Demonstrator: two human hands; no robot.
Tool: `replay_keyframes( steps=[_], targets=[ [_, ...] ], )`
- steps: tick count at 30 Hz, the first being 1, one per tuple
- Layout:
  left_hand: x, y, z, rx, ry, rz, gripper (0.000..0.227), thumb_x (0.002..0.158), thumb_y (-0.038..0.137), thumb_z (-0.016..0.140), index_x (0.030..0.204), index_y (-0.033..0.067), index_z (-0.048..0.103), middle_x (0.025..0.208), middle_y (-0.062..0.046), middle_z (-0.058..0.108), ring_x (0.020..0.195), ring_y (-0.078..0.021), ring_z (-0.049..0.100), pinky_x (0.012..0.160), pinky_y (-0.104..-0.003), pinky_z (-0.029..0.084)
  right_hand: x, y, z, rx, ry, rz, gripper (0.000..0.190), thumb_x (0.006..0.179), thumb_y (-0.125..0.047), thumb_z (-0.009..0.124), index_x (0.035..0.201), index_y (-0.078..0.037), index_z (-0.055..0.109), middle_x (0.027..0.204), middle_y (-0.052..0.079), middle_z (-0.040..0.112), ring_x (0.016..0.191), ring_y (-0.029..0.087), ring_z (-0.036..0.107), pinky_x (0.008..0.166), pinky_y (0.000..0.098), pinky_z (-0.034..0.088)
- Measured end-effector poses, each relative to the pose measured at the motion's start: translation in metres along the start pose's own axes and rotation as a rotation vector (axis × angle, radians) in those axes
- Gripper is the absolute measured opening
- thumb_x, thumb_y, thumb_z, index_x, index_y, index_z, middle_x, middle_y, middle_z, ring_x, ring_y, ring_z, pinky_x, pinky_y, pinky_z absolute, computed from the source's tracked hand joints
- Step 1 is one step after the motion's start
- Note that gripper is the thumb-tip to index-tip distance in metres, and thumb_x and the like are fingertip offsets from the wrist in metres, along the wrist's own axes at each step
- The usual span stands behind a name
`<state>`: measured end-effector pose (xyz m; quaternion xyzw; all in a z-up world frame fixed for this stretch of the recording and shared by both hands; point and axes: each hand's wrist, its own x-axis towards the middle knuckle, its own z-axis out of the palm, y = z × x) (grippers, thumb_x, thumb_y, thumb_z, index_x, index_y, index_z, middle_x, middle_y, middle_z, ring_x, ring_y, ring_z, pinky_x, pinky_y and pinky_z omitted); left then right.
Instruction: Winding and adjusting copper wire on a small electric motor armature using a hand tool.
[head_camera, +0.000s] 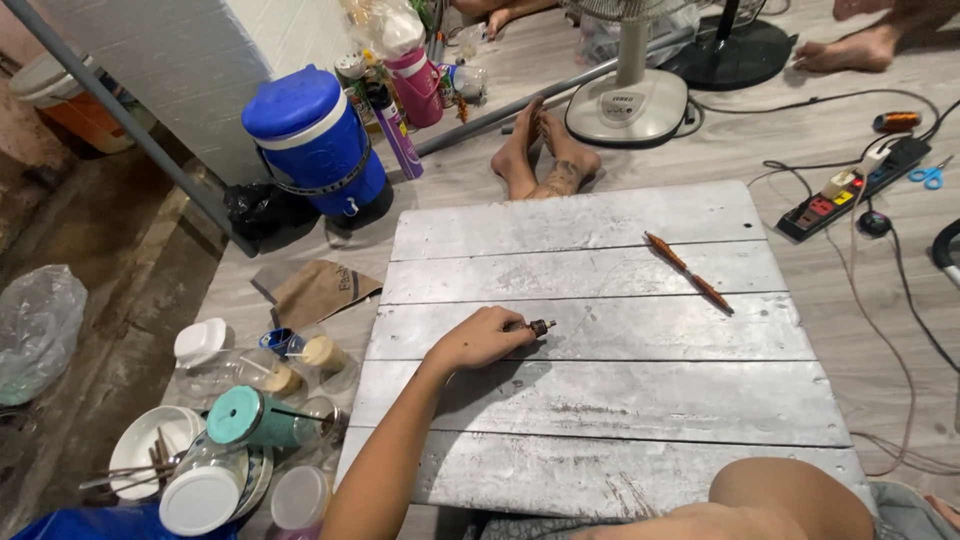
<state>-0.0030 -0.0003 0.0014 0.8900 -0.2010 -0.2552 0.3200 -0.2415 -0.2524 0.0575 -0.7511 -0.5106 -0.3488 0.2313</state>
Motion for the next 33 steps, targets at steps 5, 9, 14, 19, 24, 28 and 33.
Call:
replay_keyframes(
  steps=[5,9,14,19,24,28,33],
  targets=[
    [-0.001,-0.001,-0.001,-0.013,0.011,0.016,0.045,0.098,0.045,0.069,0.091,0.0015,0.080,0.083,-0.021,0.074,0.091,-0.0375,0.073,0.088,-0.047,0.057,0.066,0.024,0.005,-0.082,-0.008,-0.105,0.024,0.107,-0.006,0.060,0.089,-0.012,0.074,0.110,-0.001,0.067,0.079,0.019,0.064,0.063,0.0193,0.057],
    [0.009,-0.005,-0.004,-0.088,0.090,0.054,0.042,0.101,0.041,0.066,0.099,0.0020,0.082,0.090,-0.023,0.079,0.096,-0.0386,0.075,0.090,-0.048,0.058,0.085,0.042,0.037,0.014,-0.068,-0.106,0.016,0.104,-0.020,0.068,0.106,-0.005,0.074,0.103,0.006,0.070,0.073,0.024,0.065,0.063,0.0295,0.057],
    [-0.002,0.005,0.006,-0.163,0.169,0.081,0.032,0.101,0.028,0.065,0.102,0.0006,0.082,0.092,-0.023,0.082,0.101,-0.0432,0.078,0.094,-0.052,0.060,0.063,0.151,0.098,-0.022,-0.247,0.062,0.010,0.098,-0.009,0.073,0.106,-0.006,0.067,0.103,0.016,0.072,0.079,0.034,0.073,0.074,0.0397,0.062],
    [0.018,-0.016,0.017,-0.227,0.311,0.123,0.033,0.104,0.034,0.070,0.091,0.0056,0.081,0.070,-0.013,0.075,0.071,-0.0248,0.069,0.073,-0.040,0.057,0.016,0.173,0.115,0.277,-0.263,0.742,0.046,0.111,-0.026,0.057,0.147,-0.010,0.034,0.147,0.016,0.046,0.145,0.044,0.058,0.123,0.0543,0.049],
    [0.013,-0.007,0.015,-0.303,0.335,0.144,0.035,0.101,0.035,0.070,0.081,0.0077,0.079,0.059,-0.011,0.071,0.062,-0.0227,0.064,0.068,-0.037,0.054,-0.010,0.184,0.129,0.412,-0.241,0.925,0.029,0.115,-0.020,0.057,0.135,-0.009,0.038,0.118,0.017,0.068,0.093,0.036,0.077,0.086,0.0495,0.061],
    [0.005,-0.004,0.007,-0.338,0.352,0.168,0.035,0.099,0.034,0.073,0.071,0.0127,0.074,0.050,-0.006,0.065,0.055,-0.0192,0.061,0.064,-0.033,0.052,-0.026,0.192,0.136,0.626,-0.205,0.964,0.006,0.114,-0.017,0.064,0.119,-0.013,0.064,0.075,0.004,0.079,0.068,0.017,0.067,0.069,0.0361,0.055],
    [0.003,-0.002,0.001,-0.383,0.270,0.222,0.034,0.098,0.027,0.069,0.067,0.0123,0.070,0.049,-0.006,0.062,0.053,-0.0189,0.059,0.064,-0.031,0.051,-0.028,0.201,0.129,0.833,-0.166,1.016,0.004,0.113,-0.015,0.066,0.112,-0.011,0.067,0.072,0.003,0.073,0.067,0.016,0.060,0.067,0.0327,0.050]
  ],
)
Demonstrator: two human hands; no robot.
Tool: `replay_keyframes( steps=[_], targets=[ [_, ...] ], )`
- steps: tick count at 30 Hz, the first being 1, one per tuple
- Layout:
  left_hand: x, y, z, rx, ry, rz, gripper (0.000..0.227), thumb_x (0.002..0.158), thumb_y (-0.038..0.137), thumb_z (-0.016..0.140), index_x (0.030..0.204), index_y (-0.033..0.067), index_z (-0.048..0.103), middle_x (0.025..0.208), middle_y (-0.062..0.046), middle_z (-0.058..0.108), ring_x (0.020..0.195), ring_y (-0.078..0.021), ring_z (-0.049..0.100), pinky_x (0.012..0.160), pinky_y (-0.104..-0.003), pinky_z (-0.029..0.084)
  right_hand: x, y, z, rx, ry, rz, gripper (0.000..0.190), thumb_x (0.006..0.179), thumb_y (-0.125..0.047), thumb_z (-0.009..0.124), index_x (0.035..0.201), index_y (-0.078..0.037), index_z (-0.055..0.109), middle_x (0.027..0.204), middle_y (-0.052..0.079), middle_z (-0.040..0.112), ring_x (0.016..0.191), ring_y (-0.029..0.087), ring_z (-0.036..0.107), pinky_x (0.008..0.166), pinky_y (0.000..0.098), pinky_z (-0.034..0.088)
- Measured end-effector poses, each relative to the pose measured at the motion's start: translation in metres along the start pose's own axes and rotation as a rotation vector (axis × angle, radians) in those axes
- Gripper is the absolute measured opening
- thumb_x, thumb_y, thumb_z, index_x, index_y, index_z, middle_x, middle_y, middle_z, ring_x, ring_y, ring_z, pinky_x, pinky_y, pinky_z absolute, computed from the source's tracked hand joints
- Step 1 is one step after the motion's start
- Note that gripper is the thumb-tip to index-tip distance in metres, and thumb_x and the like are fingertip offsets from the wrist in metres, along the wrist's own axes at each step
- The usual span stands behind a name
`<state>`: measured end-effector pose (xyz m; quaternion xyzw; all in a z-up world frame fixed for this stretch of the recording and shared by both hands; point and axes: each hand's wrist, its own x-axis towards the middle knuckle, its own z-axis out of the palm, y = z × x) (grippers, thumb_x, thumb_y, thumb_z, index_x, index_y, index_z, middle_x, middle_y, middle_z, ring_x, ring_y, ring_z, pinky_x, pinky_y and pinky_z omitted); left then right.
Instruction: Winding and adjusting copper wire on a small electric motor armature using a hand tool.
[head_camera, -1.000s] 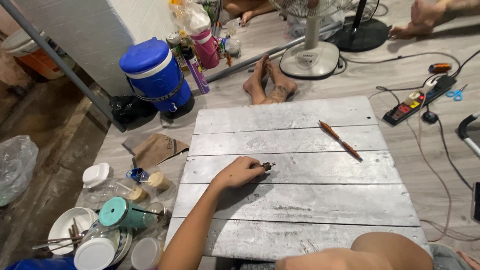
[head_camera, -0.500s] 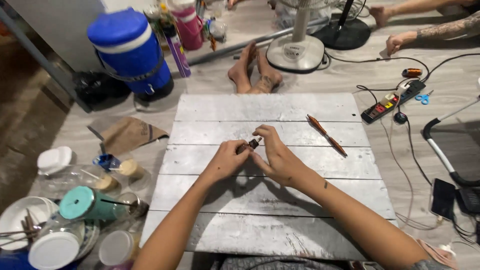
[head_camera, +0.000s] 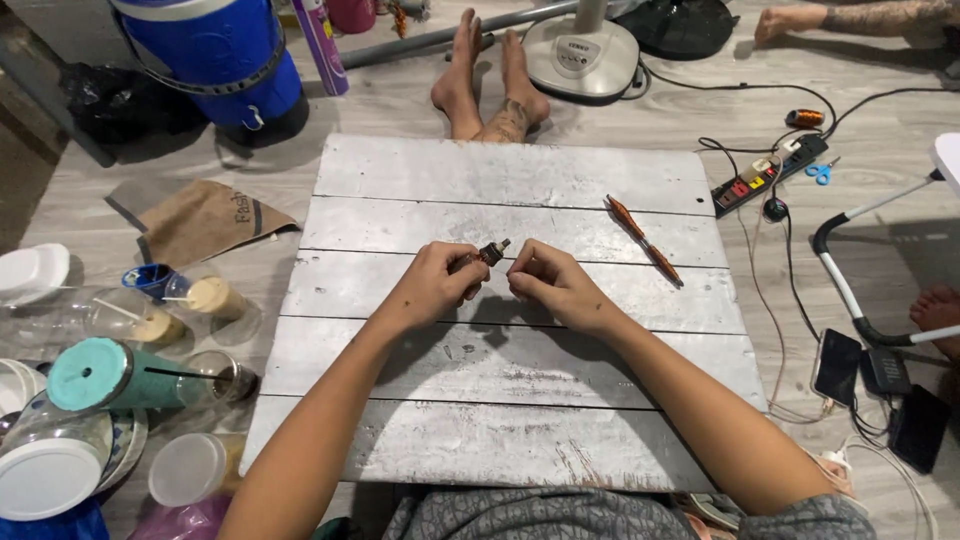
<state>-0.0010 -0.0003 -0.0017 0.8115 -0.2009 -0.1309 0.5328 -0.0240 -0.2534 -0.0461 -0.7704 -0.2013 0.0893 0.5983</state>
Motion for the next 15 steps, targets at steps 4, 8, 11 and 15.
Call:
replay_keyframes(
  steps=[4,8,11,15],
  targets=[
    [0.001,-0.013,0.002,0.092,-0.145,0.013,0.024,0.089,0.026,0.077,0.083,0.0025,0.080,0.065,-0.018,0.072,0.067,-0.0284,0.066,0.070,-0.042,0.055,0.007,-0.007,-0.005,-0.069,-0.117,0.051,0.006,0.107,-0.007,0.070,0.103,-0.009,0.073,0.065,0.006,0.069,0.064,0.016,0.058,0.066,0.0320,0.048],
    [-0.010,0.013,0.013,0.198,-0.298,-0.076,0.029,0.086,0.033,0.084,0.086,0.0043,0.083,0.071,-0.020,0.077,0.071,-0.0325,0.073,0.074,-0.043,0.059,0.008,-0.023,-0.011,-0.104,-0.089,0.016,0.006,0.104,-0.008,0.075,0.099,-0.006,0.076,0.071,0.012,0.078,0.067,0.023,0.067,0.071,0.0384,0.055],
    [-0.011,0.013,0.022,0.319,-0.372,-0.136,0.036,0.088,0.037,0.083,0.078,0.0031,0.078,0.063,-0.017,0.072,0.062,-0.0296,0.070,0.064,-0.038,0.057,0.005,-0.028,-0.013,-0.353,0.005,-0.166,0.003,0.100,-0.007,0.082,0.100,-0.006,0.080,0.065,0.010,0.067,0.061,0.023,0.064,0.063,0.0364,0.054],
    [-0.012,0.019,0.023,0.402,-0.241,-0.208,0.033,0.089,0.035,0.086,0.078,0.0041,0.079,0.059,-0.013,0.069,0.059,-0.0282,0.071,0.060,-0.036,0.056,-0.006,-0.025,-0.001,-0.684,0.038,-0.435,0.009,0.101,-0.007,0.078,0.105,-0.012,0.072,0.074,0.004,0.066,0.069,0.024,0.071,0.064,0.0359,0.059]
  ],
)
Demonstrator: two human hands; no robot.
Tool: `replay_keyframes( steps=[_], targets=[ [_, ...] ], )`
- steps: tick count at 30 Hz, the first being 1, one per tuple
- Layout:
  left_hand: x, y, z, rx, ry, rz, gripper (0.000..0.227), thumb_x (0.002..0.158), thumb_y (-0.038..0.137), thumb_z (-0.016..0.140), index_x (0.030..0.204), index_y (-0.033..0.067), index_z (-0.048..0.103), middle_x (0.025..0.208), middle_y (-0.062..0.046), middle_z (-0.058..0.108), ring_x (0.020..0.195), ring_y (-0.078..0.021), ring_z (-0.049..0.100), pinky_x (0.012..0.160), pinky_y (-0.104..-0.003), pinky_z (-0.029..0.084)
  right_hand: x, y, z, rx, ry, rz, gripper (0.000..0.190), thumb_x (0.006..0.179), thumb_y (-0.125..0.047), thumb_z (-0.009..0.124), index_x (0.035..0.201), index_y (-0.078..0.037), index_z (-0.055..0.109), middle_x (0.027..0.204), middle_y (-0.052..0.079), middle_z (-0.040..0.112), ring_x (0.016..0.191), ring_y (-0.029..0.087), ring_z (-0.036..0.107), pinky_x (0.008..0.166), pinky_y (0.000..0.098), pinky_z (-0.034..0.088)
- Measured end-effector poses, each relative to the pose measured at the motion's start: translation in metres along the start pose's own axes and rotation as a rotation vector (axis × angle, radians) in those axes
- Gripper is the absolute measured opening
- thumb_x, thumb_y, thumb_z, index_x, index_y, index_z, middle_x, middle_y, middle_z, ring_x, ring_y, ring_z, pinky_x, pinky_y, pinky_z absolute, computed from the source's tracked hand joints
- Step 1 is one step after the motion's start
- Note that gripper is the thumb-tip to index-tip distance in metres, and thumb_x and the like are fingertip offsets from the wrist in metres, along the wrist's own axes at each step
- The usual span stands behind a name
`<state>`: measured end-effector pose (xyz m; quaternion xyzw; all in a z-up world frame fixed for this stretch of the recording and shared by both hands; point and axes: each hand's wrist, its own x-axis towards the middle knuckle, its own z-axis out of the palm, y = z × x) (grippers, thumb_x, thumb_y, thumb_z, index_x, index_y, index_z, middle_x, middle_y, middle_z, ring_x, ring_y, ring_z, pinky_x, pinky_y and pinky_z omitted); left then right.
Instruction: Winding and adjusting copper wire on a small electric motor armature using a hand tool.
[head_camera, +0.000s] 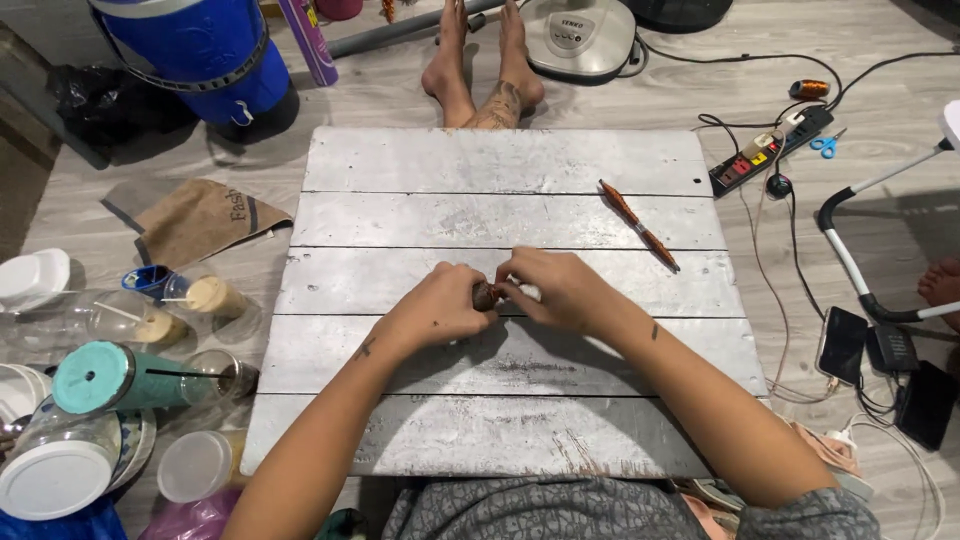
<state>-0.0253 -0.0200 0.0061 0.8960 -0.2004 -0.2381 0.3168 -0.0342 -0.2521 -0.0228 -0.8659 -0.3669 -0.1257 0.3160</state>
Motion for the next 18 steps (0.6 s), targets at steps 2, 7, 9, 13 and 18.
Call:
replay_keyframes(
  steps=[2,7,9,13,18],
  targets=[
    [0.007,-0.007,0.000,-0.021,0.046,-0.040,0.030,0.089,0.032,0.087,0.081,0.0037,0.081,0.060,-0.012,0.068,0.059,-0.0288,0.072,0.061,-0.036,0.056,-0.004,-0.009,0.003,-0.093,-0.011,-0.043,0.007,0.102,-0.010,0.076,0.104,-0.014,0.071,0.076,0.002,0.067,0.070,0.023,0.072,0.064,0.0345,0.060],
    [0.018,-0.025,-0.007,-0.184,0.181,-0.009,0.043,0.090,0.040,0.088,0.066,0.0089,0.071,0.048,-0.008,0.056,0.047,-0.0208,0.057,0.056,-0.034,0.048,-0.008,-0.010,0.015,0.030,-0.035,0.118,0.007,0.103,-0.017,0.070,0.106,-0.011,0.068,0.070,0.005,0.070,0.065,0.028,0.073,0.060,0.0386,0.060],
    [0.024,-0.036,-0.008,-0.196,0.190,0.006,0.045,0.091,0.041,0.088,0.065,0.0094,0.071,0.047,-0.008,0.056,0.047,-0.0197,0.056,0.056,-0.033,0.048,-0.009,-0.001,0.022,0.115,-0.021,0.176,0.007,0.104,-0.017,0.071,0.108,-0.012,0.070,0.072,0.006,0.073,0.066,0.026,0.074,0.061,0.0369,0.060],
    [0.020,-0.036,-0.013,-0.189,0.137,0.046,0.041,0.090,0.040,0.091,0.068,0.0091,0.075,0.050,-0.009,0.062,0.049,-0.0192,0.058,0.059,-0.033,0.050,-0.004,0.009,0.025,0.278,-0.033,0.303,0.009,0.103,-0.011,0.071,0.111,-0.007,0.073,0.078,0.013,0.079,0.066,0.026,0.072,0.065,0.0382,0.059],
    [0.013,-0.019,0.000,-0.105,-0.024,0.069,0.038,0.088,0.038,0.088,0.071,0.0052,0.078,0.053,-0.012,0.063,0.052,-0.0233,0.060,0.061,-0.036,0.052,0.006,0.005,0.006,0.285,-0.122,0.323,0.013,0.101,-0.006,0.071,0.113,-0.002,0.074,0.083,0.021,0.082,0.074,0.037,0.078,0.070,0.0446,0.061]
  ],
)
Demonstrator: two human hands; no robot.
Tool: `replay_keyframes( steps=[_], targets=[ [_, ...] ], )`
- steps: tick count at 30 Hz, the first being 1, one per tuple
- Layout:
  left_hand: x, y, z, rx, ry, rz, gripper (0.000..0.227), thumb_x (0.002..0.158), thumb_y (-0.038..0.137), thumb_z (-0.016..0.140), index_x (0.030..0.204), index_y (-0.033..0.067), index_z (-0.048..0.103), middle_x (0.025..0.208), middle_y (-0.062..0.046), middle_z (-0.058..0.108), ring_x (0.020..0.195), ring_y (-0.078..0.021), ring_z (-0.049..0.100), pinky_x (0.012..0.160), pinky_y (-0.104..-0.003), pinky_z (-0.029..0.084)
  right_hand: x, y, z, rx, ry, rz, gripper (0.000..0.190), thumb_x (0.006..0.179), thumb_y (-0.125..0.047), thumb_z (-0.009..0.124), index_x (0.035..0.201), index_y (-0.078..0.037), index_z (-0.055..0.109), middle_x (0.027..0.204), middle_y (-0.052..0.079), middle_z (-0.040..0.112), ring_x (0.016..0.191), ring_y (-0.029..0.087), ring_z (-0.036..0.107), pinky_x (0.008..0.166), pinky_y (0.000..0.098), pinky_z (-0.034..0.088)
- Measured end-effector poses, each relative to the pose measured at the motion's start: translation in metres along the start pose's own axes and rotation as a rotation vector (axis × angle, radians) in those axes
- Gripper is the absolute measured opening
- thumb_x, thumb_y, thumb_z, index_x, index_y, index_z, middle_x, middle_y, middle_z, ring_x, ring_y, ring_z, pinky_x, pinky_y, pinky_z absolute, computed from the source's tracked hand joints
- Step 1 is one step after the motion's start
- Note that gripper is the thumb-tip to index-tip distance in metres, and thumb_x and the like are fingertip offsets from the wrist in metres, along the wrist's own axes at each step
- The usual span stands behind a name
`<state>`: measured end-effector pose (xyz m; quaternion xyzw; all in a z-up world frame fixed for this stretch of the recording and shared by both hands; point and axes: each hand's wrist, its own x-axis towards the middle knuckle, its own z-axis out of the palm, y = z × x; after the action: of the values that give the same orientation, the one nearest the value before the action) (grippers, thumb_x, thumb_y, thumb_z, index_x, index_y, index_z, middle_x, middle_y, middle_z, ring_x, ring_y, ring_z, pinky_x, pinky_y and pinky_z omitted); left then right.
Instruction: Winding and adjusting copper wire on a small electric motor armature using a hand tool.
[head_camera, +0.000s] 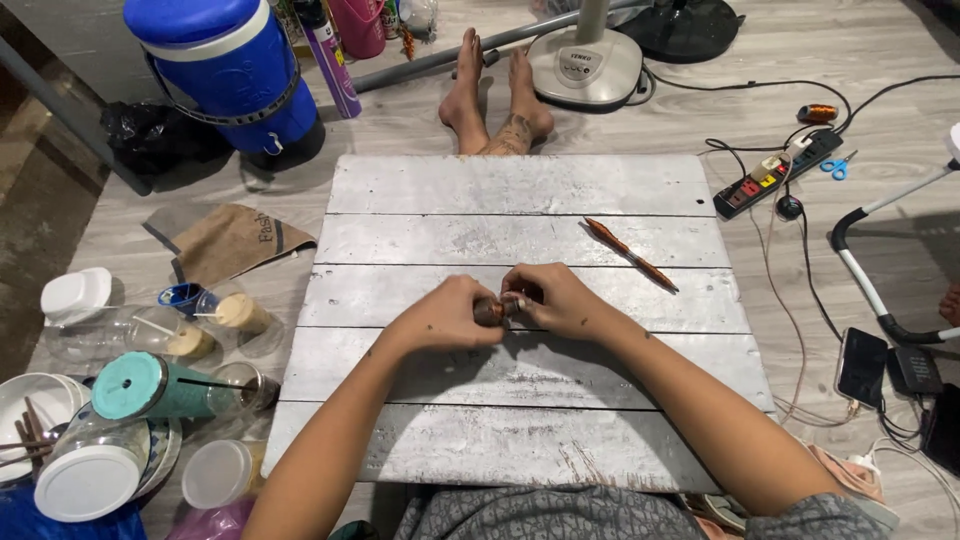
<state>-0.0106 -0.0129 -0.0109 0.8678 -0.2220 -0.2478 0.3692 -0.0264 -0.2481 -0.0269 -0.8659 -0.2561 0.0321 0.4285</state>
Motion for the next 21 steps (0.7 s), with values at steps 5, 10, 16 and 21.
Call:
replay_keyframes(
  steps=[5,10,16,21],
  targets=[
    [0.000,0.002,0.012,0.057,-0.135,0.021,0.044,0.089,0.042,0.085,0.062,0.0101,0.070,0.047,-0.008,0.056,0.047,-0.0205,0.053,0.055,-0.035,0.047,0.001,0.002,-0.010,-0.068,0.043,-0.075,0.009,0.100,-0.002,0.074,0.109,-0.002,0.076,0.078,0.017,0.079,0.074,0.035,0.077,0.073,0.0431,0.062],
    [-0.007,0.014,0.006,0.062,-0.067,-0.033,0.049,0.090,0.043,0.088,0.058,0.0136,0.064,0.043,-0.003,0.049,0.042,-0.0150,0.045,0.050,-0.030,0.042,-0.004,-0.001,-0.005,-0.231,0.179,-0.309,0.009,0.102,-0.006,0.078,0.106,-0.009,0.070,0.077,0.006,0.060,0.075,0.030,0.070,0.071,0.0412,0.059],
    [0.013,-0.010,0.003,0.019,0.097,-0.124,0.046,0.085,0.045,0.090,0.064,0.0095,0.071,0.048,-0.005,0.054,0.049,-0.0205,0.055,0.057,-0.033,0.046,-0.011,-0.015,0.002,-0.342,0.124,-0.386,0.007,0.103,-0.012,0.076,0.106,-0.013,0.070,0.079,0.005,0.064,0.076,0.029,0.071,0.073,0.0417,0.060],
    [0.008,-0.008,-0.008,-0.027,0.124,-0.099,0.048,0.090,0.047,0.086,0.064,0.0097,0.069,0.049,-0.007,0.054,0.049,-0.0211,0.054,0.057,-0.034,0.045,-0.011,-0.018,0.005,-0.341,0.125,-0.381,0.007,0.103,-0.013,0.074,0.104,-0.013,0.068,0.077,0.005,0.064,0.075,0.030,0.072,0.071,0.0418,0.061]
  ],
)
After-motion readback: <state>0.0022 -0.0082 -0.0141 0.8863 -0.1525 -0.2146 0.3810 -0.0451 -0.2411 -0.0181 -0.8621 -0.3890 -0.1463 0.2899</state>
